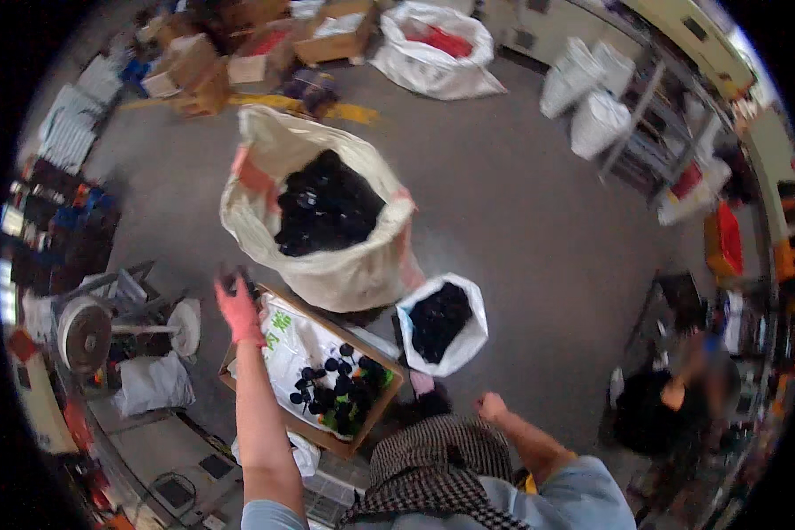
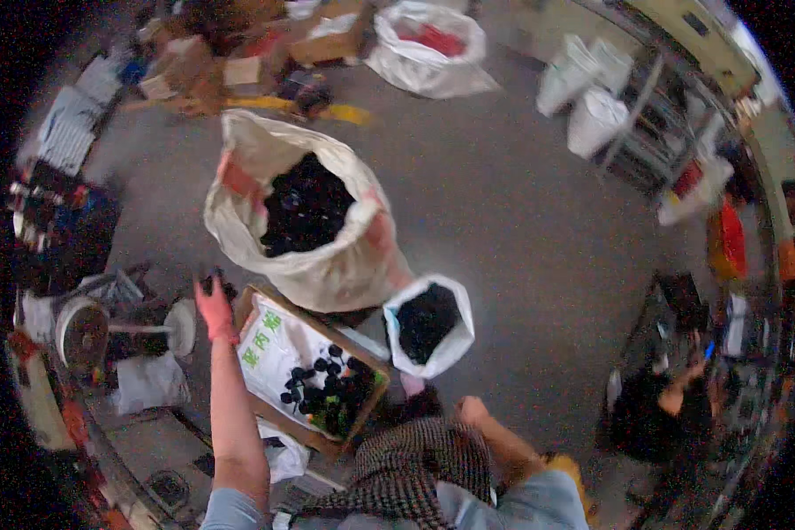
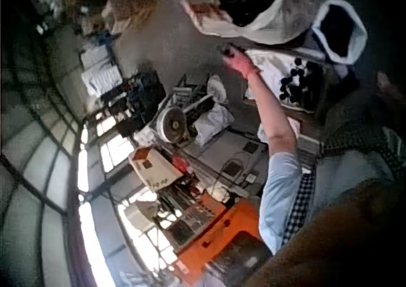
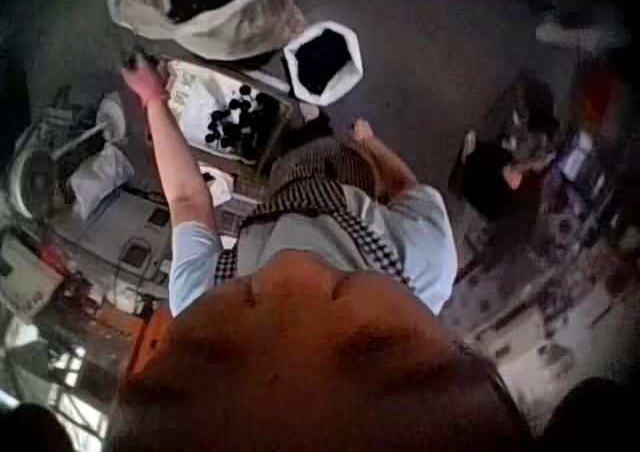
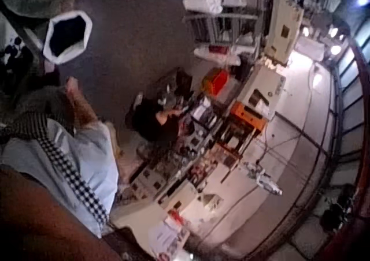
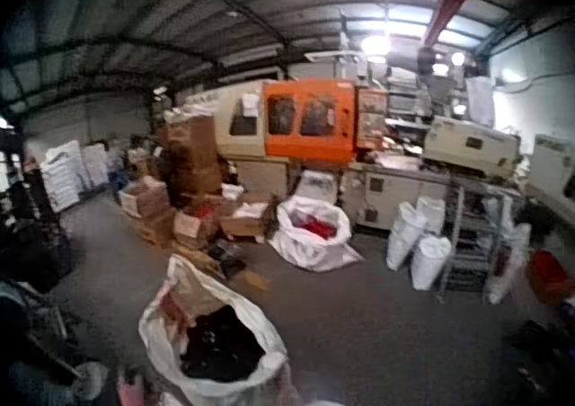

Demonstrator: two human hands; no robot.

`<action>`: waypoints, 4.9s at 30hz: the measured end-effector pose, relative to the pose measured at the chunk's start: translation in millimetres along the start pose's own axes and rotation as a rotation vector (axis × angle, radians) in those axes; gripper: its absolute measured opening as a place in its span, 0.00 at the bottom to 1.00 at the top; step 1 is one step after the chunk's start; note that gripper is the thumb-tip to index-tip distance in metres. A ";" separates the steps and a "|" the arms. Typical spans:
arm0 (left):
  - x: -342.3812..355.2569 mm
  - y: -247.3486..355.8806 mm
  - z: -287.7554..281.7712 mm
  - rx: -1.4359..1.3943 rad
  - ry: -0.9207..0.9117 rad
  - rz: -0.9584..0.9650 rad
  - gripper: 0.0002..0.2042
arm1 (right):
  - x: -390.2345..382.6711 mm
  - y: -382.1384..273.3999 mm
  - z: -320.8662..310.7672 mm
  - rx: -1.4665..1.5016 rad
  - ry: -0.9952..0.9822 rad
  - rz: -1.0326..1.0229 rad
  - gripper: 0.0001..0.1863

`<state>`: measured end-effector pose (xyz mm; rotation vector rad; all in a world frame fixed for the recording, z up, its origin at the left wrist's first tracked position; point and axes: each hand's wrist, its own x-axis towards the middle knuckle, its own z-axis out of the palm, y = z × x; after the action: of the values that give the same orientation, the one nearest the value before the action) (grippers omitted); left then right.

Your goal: The person sorts black plastic components from a box into a white sack, then transfers red plastic rings from a sack into a cardboard box. The person handles the items by hand in a factory setting.

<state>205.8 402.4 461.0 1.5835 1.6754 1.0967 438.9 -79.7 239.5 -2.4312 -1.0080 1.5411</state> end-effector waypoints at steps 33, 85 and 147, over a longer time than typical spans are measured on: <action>-244.0 -159.8 5.5 0.744 -1.075 -0.332 0.17 | -134.9 153.7 39.0 0.418 0.317 0.411 0.13; -352.9 269.5 64.5 0.067 -0.294 -0.067 0.14 | -112.6 -169.0 -323.4 0.013 -0.211 -1.351 0.22; -57.9 327.5 8.9 0.774 0.733 -0.535 0.11 | 278.2 -536.4 -417.8 -0.223 0.307 -1.082 0.24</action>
<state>386.8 332.9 731.4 0.9903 3.0647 0.8100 605.9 605.5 445.4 -1.5653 -1.9812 0.6768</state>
